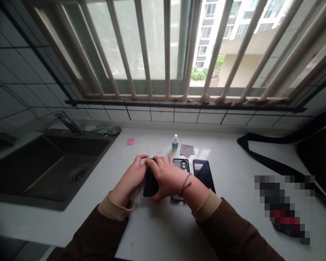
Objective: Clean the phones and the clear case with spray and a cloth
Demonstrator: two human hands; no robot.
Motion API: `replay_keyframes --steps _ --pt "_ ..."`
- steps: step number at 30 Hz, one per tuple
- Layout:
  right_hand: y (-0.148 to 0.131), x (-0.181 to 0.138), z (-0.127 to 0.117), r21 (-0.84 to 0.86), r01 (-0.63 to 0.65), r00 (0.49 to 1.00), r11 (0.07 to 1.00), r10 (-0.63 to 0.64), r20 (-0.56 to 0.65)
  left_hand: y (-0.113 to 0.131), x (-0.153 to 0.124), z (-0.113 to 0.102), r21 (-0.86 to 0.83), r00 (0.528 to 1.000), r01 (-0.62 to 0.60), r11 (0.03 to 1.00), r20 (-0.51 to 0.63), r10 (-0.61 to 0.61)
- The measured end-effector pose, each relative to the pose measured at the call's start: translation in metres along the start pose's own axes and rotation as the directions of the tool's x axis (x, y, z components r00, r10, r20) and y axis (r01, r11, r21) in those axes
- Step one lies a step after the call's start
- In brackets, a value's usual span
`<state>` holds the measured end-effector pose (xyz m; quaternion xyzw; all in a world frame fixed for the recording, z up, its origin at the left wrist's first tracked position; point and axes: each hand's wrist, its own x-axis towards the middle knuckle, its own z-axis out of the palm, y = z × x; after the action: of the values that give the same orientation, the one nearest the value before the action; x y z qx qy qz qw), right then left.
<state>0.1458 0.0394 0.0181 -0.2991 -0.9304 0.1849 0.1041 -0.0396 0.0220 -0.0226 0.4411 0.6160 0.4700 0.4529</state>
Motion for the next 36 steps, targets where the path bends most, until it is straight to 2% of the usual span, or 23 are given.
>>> replay_keyframes --steps 5,9,11,13,14,16,17,18,20,22,27,33,36 --pt "-0.005 -0.007 -0.009 0.029 -0.008 1.000 1.000 0.007 0.005 0.000 -0.006 0.010 -0.205 0.996 0.043 0.978 0.087 -0.025" --pt "-0.005 -0.020 -0.015 0.094 -0.025 1.000 0.995 0.026 -0.011 0.007 -0.013 0.021 -0.316 0.993 0.077 0.945 0.104 -0.047" --pt "0.000 -0.030 -0.018 0.187 -0.013 0.997 0.982 0.026 -0.069 0.012 -0.016 0.025 -0.366 0.990 0.116 0.923 0.119 -0.077" --pt "0.009 -0.039 -0.021 0.321 -0.047 0.975 0.946 0.113 -0.191 0.017 -0.018 0.026 -0.382 0.981 0.169 0.908 0.155 -0.117" --pt "0.014 -0.042 -0.021 0.395 -0.097 0.941 0.913 0.213 -0.261 0.019 -0.019 0.026 -0.383 0.977 0.187 0.905 0.171 -0.129" --pt "0.025 -0.047 -0.018 0.561 -0.220 0.825 0.798 0.460 -0.329 0.020 -0.021 0.027 -0.398 0.973 0.187 0.898 0.198 -0.115" --pt "0.030 -0.048 -0.014 0.645 -0.271 0.773 0.714 0.561 -0.296 0.020 -0.022 0.027 -0.415 0.973 0.175 0.893 0.212 -0.093" --pt "0.034 -0.049 -0.010 0.723 -0.308 0.743 0.618 0.631 -0.223 0.019 -0.022 0.028 -0.429 0.971 0.164 0.888 0.228 -0.070" --pt "0.038 -0.049 -0.001 0.829 -0.348 0.743 0.438 0.668 -0.040 0.018 -0.024 0.031 -0.436 0.962 0.157 0.886 0.270 -0.038" --pt "0.039 -0.048 0.007 0.863 -0.361 0.767 0.354 0.639 0.059 0.017 -0.026 0.034 -0.420 0.946 0.173 0.891 0.323 -0.032" --pt "0.036 -0.046 0.017 0.862 -0.340 0.765 0.375 0.643 0.022 0.018 -0.030 0.039 -0.391 0.919 0.218 0.894 0.390 -0.053" --pt "0.029 -0.045 0.015 0.699 -0.379 0.740 0.606 0.652 -0.164 0.020 -0.033 0.038 -0.384 0.919 0.216 0.897 0.390 -0.055" --pt "0.025 -0.044 0.015 0.638 -0.399 0.716 0.659 0.658 -0.232 0.019 -0.033 0.038 -0.374 0.915 0.216 0.902 0.400 -0.053"
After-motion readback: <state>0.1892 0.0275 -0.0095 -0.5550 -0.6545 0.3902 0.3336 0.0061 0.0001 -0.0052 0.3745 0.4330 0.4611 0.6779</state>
